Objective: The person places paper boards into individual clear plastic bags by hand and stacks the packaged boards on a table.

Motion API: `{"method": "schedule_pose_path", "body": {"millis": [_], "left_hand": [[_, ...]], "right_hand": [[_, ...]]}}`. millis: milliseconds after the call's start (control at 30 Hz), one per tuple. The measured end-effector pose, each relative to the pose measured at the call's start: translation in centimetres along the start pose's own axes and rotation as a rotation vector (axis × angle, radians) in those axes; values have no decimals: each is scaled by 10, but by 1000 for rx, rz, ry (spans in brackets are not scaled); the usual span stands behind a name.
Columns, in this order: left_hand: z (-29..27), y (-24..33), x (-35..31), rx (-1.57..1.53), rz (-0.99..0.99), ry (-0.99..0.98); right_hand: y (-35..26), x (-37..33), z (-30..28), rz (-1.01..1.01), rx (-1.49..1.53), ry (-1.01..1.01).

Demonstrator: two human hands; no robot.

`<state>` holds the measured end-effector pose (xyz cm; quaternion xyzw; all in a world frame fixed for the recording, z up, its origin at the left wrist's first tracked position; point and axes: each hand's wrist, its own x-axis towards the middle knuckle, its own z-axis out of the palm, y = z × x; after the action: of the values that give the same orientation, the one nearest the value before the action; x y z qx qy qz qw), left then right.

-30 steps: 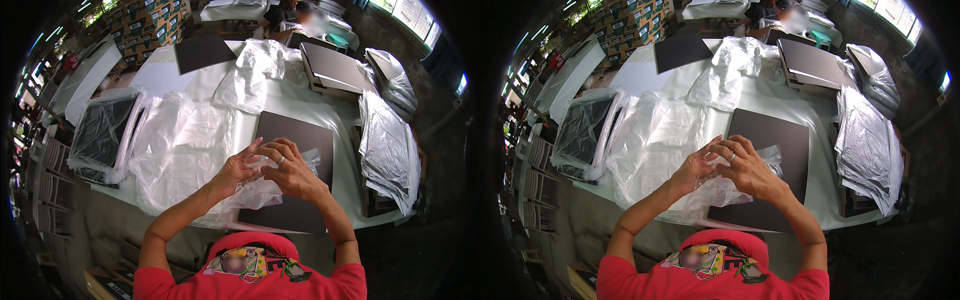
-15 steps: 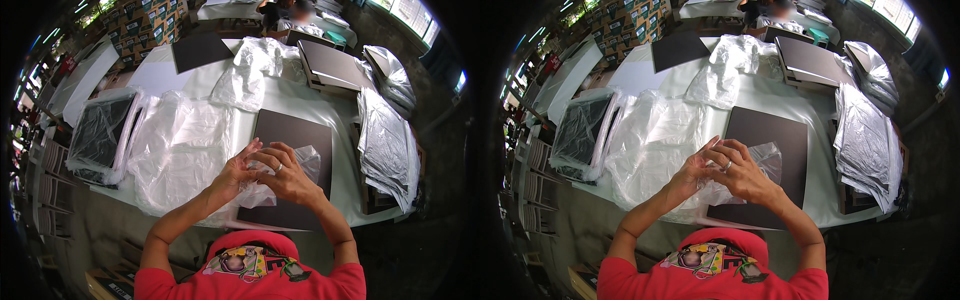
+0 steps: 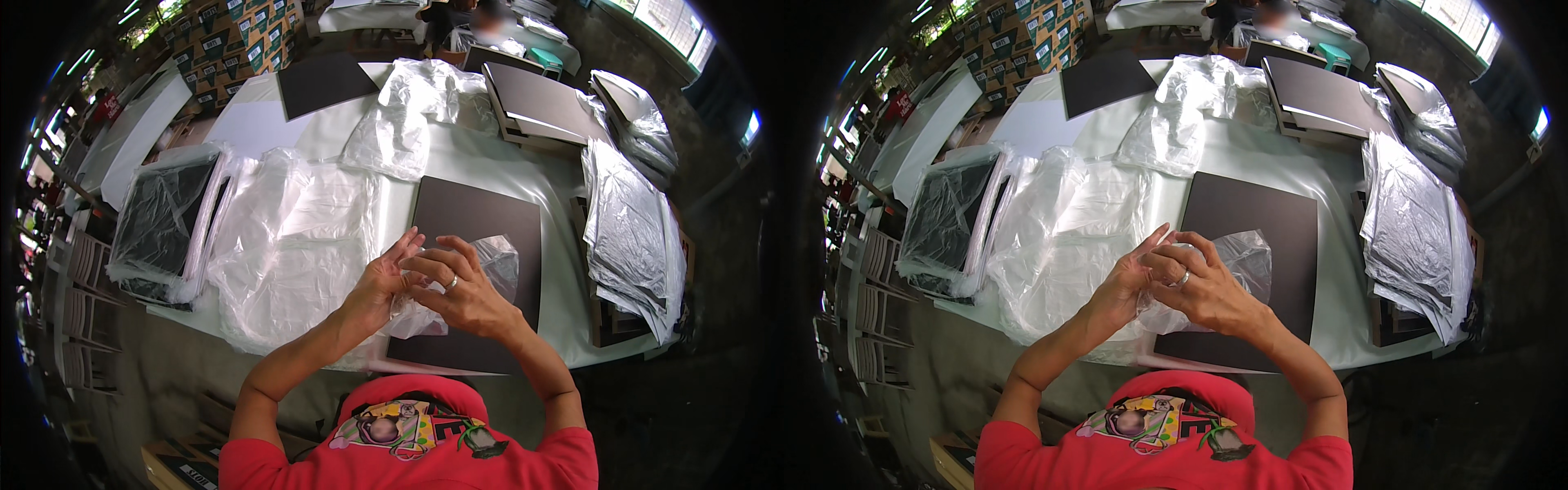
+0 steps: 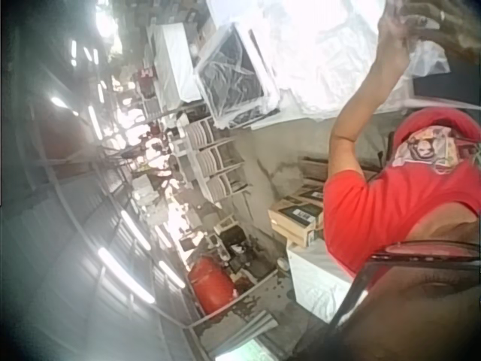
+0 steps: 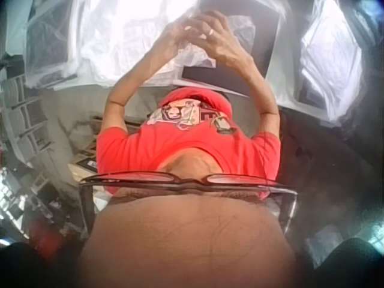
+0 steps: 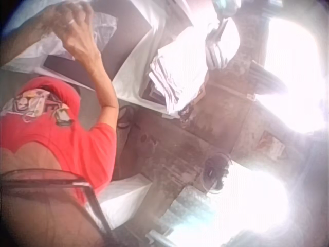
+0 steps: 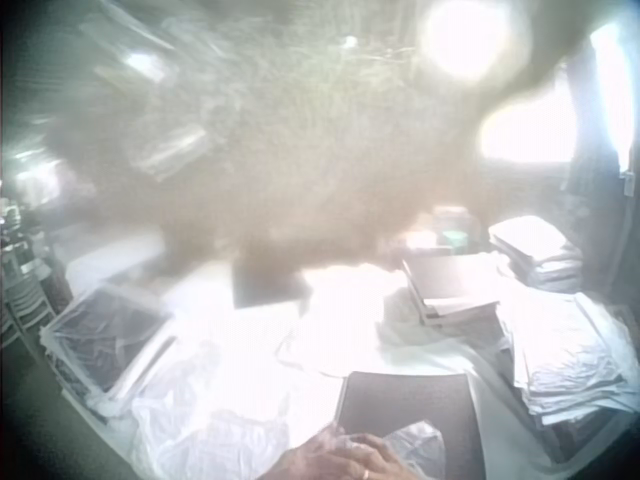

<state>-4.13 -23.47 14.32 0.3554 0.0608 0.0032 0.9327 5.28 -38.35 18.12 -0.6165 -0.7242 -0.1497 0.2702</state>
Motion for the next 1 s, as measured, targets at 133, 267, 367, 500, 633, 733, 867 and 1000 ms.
{"method": "schedule_pose_path", "body": {"millis": [133, 267, 367, 500, 633, 733, 867, 1000], "left_hand": [[-8, -1, 3, -189, -57, -57], [-5, -2, 5, -4, 27, -96], [-1, -1, 8, -31, 19, -90], [-6, -4, 11, 10, 5, -88], [-9, 2, 15, 38, 19, -96], [1, 14, 11, 191, -52, 24], [-24, -6, -5, 417, -189, -321], [-18, -13, -9, 405, -310, -132]], "right_hand": [[0, -4, 5, 14, -18, -15], [-1, -9, 2, 5, -42, -3], [-1, -14, 0, -9, -47, 33], [-3, -18, -2, -27, -53, 65], [-6, -26, -4, -65, -41, 90], [-5, -35, -2, -85, -92, 134], [0, -37, 4, -72, -153, 127], [7, -39, 5, 68, -97, 20]]}}
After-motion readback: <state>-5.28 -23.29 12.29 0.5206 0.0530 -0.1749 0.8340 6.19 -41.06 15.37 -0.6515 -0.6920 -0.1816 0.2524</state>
